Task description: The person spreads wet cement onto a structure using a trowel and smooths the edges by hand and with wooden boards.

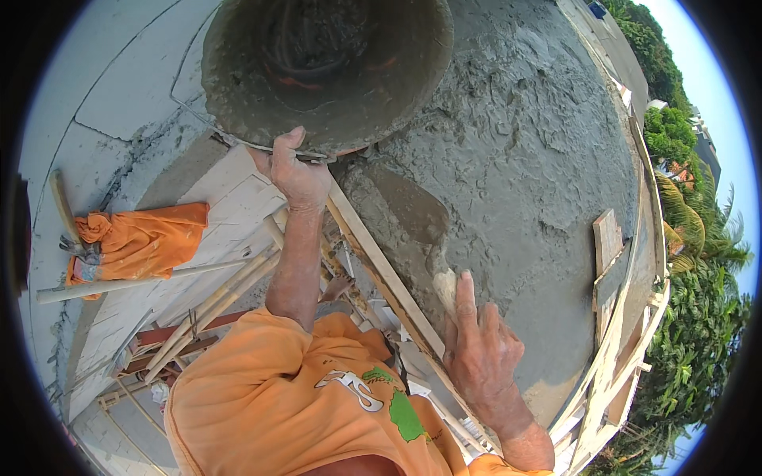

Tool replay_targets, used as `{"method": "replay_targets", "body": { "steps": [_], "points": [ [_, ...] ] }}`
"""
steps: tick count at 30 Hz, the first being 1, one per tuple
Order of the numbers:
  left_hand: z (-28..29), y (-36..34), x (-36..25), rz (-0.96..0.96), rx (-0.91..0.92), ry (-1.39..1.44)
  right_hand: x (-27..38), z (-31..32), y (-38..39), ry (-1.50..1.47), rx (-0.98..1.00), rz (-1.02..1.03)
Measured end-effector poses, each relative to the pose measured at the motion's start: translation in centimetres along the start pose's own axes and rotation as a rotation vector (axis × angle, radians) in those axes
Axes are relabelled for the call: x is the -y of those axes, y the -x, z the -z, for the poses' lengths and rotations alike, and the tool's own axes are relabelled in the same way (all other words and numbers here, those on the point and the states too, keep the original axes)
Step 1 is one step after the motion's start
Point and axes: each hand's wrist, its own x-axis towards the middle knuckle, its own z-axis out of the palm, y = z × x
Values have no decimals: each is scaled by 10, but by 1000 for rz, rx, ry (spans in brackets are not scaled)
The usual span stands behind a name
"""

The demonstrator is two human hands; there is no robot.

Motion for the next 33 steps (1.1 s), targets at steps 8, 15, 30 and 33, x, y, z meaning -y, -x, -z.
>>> {"method": "replay_targets", "body": {
  "steps": [8,15,30,33],
  "points": [
    [-6,-17,-30,907,-172,939,-13,-1,8,-25,-7,-1],
    [-3,-8,-1,792,-218,943,-19,22,3,-65,-54,-60],
    [36,-53,-97,835,-143,1117,2,54,-170,685,-668,182],
    [36,-57,-109,859,-75,1161,14,34,-174,1003,-539,195]
  ]
}}
